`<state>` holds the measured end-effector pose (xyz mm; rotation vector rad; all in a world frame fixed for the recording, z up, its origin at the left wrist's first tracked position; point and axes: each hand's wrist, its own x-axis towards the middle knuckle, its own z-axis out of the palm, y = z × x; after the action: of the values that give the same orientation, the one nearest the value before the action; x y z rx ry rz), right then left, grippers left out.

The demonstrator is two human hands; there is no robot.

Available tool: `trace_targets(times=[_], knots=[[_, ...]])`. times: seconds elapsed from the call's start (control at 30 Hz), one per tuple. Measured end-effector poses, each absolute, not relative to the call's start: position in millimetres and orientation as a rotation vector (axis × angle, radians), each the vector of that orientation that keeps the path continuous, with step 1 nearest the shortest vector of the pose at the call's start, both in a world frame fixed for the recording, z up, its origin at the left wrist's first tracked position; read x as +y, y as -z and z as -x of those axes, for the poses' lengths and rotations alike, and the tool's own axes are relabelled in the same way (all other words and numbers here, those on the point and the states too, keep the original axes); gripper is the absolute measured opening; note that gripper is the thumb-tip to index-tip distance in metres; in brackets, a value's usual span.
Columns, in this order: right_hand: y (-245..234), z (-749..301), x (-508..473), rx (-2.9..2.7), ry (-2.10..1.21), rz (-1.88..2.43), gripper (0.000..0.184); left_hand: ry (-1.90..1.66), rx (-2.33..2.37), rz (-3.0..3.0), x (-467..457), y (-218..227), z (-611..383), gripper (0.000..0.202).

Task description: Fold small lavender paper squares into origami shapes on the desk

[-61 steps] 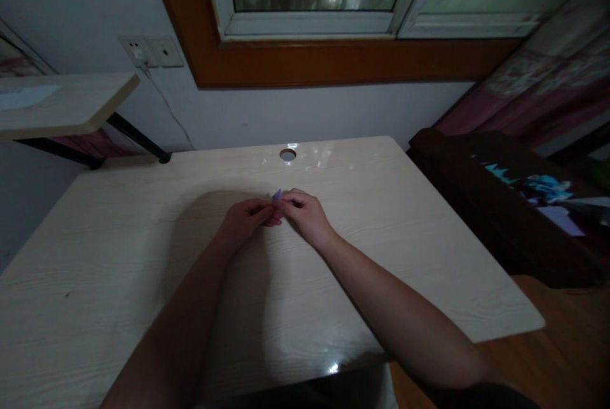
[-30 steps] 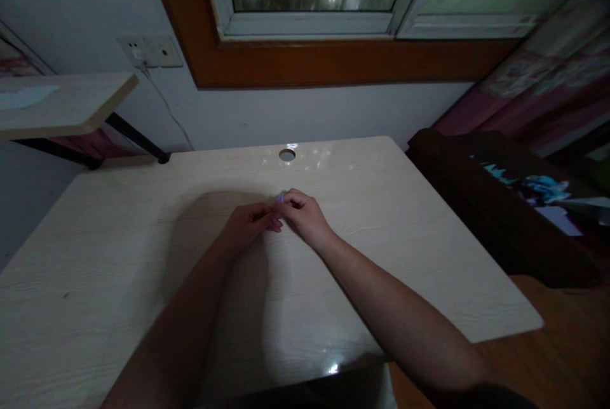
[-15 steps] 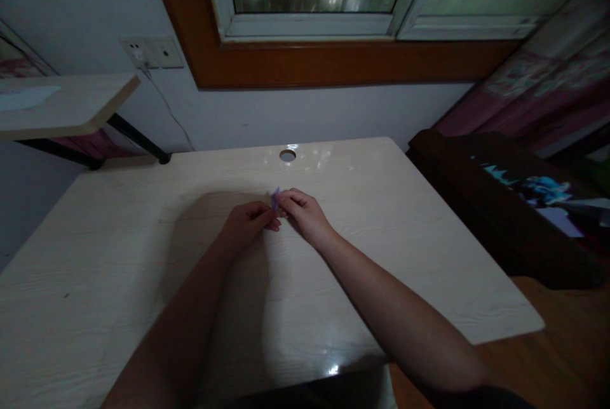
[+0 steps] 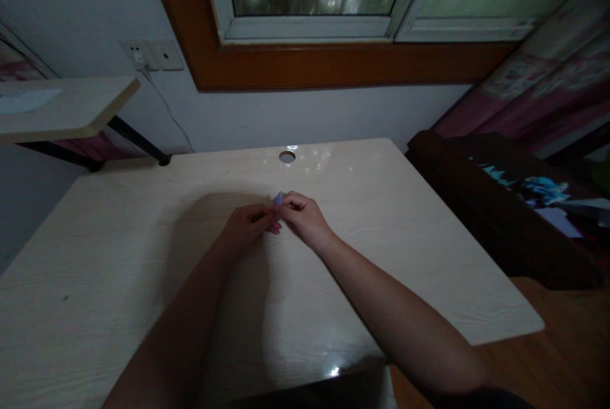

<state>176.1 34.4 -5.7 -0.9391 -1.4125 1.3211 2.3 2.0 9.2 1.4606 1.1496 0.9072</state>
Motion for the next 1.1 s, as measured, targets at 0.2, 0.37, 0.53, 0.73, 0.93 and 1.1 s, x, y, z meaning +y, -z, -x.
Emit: trace_targets(times=[0.2,0.37,0.53,0.73,0.93,1.1], knots=[[5.3,-175.5,35.2,-1.391,-1.342,0.931,0.023,-0.885,1.148,-1.457,2.6,-8.8,-2.4,0.028],[6.3,-176.5,33.8,-1.417,-1.289,0.962,0.024,-0.873,1.147,-1.452,0.3,-13.7,-4.1,0.026],[3.3,-176.1,32.5,-1.405,-1.308,0.956,0.024,-0.9,1.136,-1.425,1.1,-11.1,-4.1,0.028],[2.6,-177.3,35.3,-1.434,-1.369,0.965,0.028,-0.963,1.151,-1.385,2.8,-8.6,-3.4,0.028],[4.4,-176.6,35.0,-1.419,-1.345,0.979,0.023,-0.944,1.166,-1.409,2.5,-10.1,-3.1,0.028],[0.8,-175.7,31.8,-1.47,-1.297,0.978,0.022,-0.932,1.157,-1.467,3.1,-8.7,-2.1,0.025]])
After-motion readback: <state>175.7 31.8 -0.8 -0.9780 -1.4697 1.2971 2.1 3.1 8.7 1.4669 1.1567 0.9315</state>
